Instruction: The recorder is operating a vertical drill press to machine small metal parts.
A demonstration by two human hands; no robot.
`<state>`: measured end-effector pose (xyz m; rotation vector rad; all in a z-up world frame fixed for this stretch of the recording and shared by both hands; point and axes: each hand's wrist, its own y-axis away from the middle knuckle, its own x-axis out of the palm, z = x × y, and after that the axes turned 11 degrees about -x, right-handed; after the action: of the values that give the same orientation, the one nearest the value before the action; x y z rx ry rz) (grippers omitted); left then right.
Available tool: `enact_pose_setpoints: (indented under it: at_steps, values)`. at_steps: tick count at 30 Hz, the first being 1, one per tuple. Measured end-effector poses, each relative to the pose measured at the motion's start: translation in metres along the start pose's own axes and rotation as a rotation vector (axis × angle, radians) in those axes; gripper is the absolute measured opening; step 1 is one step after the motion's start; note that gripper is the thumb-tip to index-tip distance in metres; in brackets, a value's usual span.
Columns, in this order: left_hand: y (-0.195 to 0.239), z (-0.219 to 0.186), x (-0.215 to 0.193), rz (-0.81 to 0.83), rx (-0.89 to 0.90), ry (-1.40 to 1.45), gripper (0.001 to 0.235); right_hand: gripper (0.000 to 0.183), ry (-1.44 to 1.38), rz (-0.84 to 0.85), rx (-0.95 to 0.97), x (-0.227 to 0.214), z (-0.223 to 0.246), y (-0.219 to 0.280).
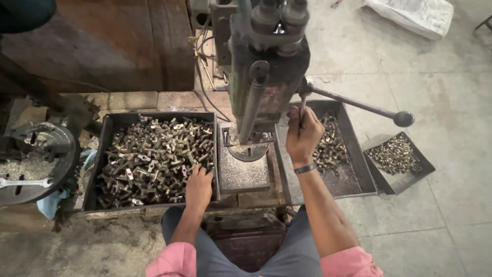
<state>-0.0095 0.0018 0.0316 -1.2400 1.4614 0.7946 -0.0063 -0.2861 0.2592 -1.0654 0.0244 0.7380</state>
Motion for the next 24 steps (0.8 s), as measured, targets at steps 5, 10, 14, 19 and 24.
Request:
enact_pose_setpoints:
  at_steps: [5,10,14,19,24]
  values:
    - [0.006,-0.007,-0.023,-0.027,-0.046,0.195,0.030,0.021,-0.026,-0.044,-0.048,0.008,0.003,-0.006]
    - [0.008,-0.008,-0.022,0.025,-0.211,0.396,0.024,0.019,-0.099,-0.115,-0.060,0.029,-0.025,0.001]
    - [0.010,-0.001,0.001,0.025,-0.293,0.367,0.024,0.032,-0.071,-0.126,0.014,0.052,-0.070,0.007]
    - [0.018,-0.002,-0.003,0.026,-0.274,0.341,0.029,0.032,0.176,-0.172,-0.343,0.081,-0.126,0.002]
    - [0.026,0.006,0.009,-0.093,-0.264,0.470,0.028,0.027,-0.158,0.097,0.285,0.041,-0.070,0.032]
